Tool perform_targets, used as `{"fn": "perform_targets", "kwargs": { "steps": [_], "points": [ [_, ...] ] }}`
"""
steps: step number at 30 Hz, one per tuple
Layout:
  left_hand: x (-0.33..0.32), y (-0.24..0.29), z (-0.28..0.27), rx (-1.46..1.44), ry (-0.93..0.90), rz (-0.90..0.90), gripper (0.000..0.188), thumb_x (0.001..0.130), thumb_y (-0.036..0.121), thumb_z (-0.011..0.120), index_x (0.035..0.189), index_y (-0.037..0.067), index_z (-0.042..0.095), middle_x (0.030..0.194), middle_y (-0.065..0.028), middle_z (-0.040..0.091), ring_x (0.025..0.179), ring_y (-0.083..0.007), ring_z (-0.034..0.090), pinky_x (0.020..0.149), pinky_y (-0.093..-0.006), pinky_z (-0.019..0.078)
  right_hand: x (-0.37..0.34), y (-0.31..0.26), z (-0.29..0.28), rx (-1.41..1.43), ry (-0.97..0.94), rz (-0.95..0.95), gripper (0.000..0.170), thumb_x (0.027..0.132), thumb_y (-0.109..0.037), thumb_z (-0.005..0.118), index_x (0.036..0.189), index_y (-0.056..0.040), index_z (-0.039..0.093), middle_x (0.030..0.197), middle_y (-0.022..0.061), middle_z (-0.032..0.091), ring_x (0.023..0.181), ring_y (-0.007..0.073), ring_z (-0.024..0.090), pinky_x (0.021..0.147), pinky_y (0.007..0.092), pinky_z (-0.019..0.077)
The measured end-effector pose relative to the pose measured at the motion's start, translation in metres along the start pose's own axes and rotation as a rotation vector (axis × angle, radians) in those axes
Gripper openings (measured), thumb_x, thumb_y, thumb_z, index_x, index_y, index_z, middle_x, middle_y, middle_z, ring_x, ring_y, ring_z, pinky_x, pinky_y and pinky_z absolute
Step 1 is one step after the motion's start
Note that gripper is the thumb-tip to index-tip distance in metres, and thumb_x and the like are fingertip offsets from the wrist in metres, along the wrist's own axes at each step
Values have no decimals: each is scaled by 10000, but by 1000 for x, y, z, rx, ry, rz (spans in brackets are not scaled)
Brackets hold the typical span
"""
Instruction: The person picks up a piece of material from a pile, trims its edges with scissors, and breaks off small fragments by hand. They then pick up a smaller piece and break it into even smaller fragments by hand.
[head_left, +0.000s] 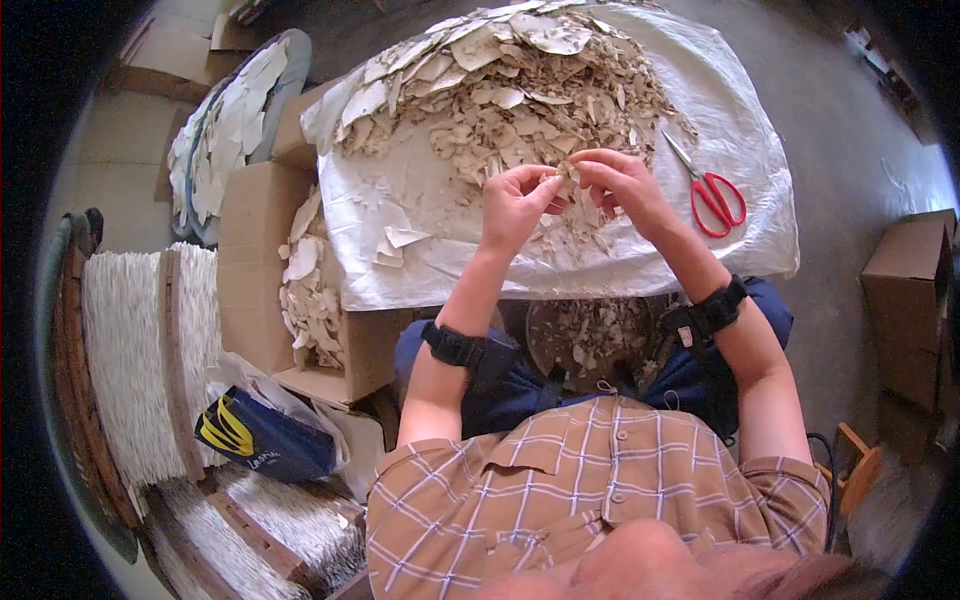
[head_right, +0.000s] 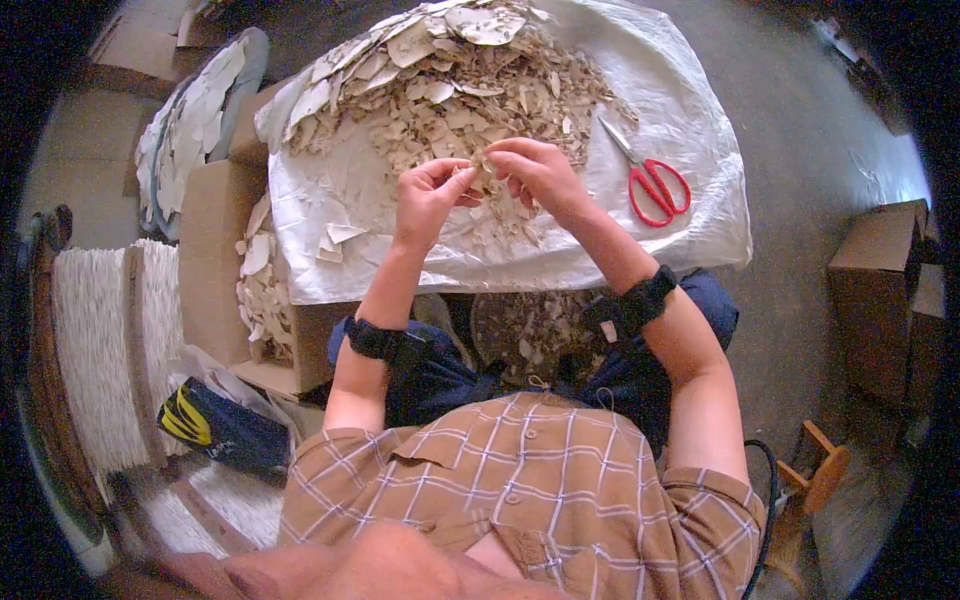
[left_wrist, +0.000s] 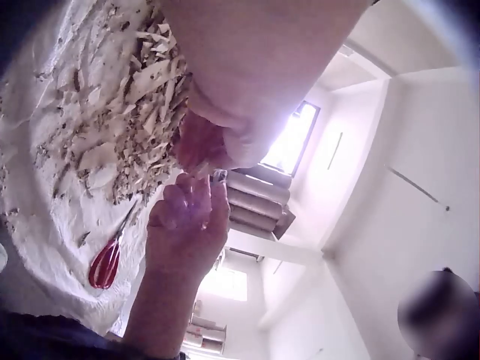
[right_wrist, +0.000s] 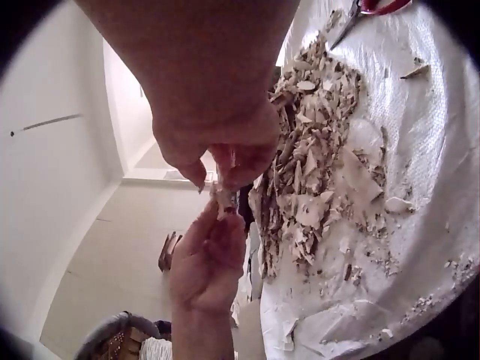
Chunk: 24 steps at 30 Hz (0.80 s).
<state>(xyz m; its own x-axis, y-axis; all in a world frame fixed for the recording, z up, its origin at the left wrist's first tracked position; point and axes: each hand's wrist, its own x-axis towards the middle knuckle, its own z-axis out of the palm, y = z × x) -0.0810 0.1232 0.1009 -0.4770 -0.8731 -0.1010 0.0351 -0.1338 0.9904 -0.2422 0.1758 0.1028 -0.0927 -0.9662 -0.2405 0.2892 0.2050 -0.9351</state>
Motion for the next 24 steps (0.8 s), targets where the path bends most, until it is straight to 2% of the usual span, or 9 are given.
{"fn": "perform_targets", "kwargs": {
  "steps": [2,3,4,6,9,12,18,21,24],
  "points": [
    [-1,0,2,92,-50,21,148,804,91,573,866,-41,600,740,-67,611,594,-123,599,544,-233,519,-1,-1,3,-266,-43,-118,182,813,-172,528,873,-23,613,636,-13,546,542,47,513,399,187,389],
    [-1,0,3,92,-51,22,148,804,91,573,866,-41,600,740,-67,611,594,-123,599,544,-233,519,1,1,2,-371,-1,-178,141,785,-152,568,834,-35,629,618,19,570,563,100,550,410,218,407],
    [-2,-1,3,121,-59,4,149,805,92,572,868,-40,601,732,-66,611,593,-120,599,546,-230,517,4,5,1,-370,0,-180,141,785,-152,568,834,-35,629,618,19,570,563,100,550,410,218,407],
    [-2,-4,4,152,-70,-11,150,807,93,570,870,-39,601,724,-65,612,592,-116,598,548,-227,515,7,7,0,-836,116,-760,118,753,-154,581,788,-49,622,643,73,580,558,181,565,427,268,434],
    [-2,-11,5,163,-52,-39,154,809,98,569,868,-40,602,716,-63,614,593,-109,596,549,-225,513,-1,7,7,-1073,191,-835,112,722,-156,598,727,-44,600,680,115,571,584,258,561,490,329,454],
    [-2,-13,7,53,-17,-80,156,810,102,569,859,-43,602,727,-65,616,588,-113,595,546,-225,512,-5,7,13,-1138,232,-794,129,728,-163,598,692,-44,566,695,100,555,605,265,563,522,350,460],
    [-1,-12,13,8,51,0,165,801,106,582,871,-42,597,739,-69,616,590,-124,600,551,-234,514,7,10,6,-801,196,-674,87,753,-134,567,746,-50,544,706,113,533,643,291,561,531,356,457],
    [0,-13,13,-34,82,-10,160,796,94,581,881,-41,592,752,-77,619,589,-134,604,548,-244,517,2,10,11,-915,209,-820,96,763,-126,559,764,-30,548,700,129,547,647,299,556,551,366,448],
    [5,-15,8,-221,102,-104,132,792,77,574,870,-29,592,748,-77,619,595,-144,607,533,-248,516,2,17,15,-850,168,-804,111,772,-138,557,775,-27,550,695,137,554,651,308,550,535,359,454]
  ]
}}
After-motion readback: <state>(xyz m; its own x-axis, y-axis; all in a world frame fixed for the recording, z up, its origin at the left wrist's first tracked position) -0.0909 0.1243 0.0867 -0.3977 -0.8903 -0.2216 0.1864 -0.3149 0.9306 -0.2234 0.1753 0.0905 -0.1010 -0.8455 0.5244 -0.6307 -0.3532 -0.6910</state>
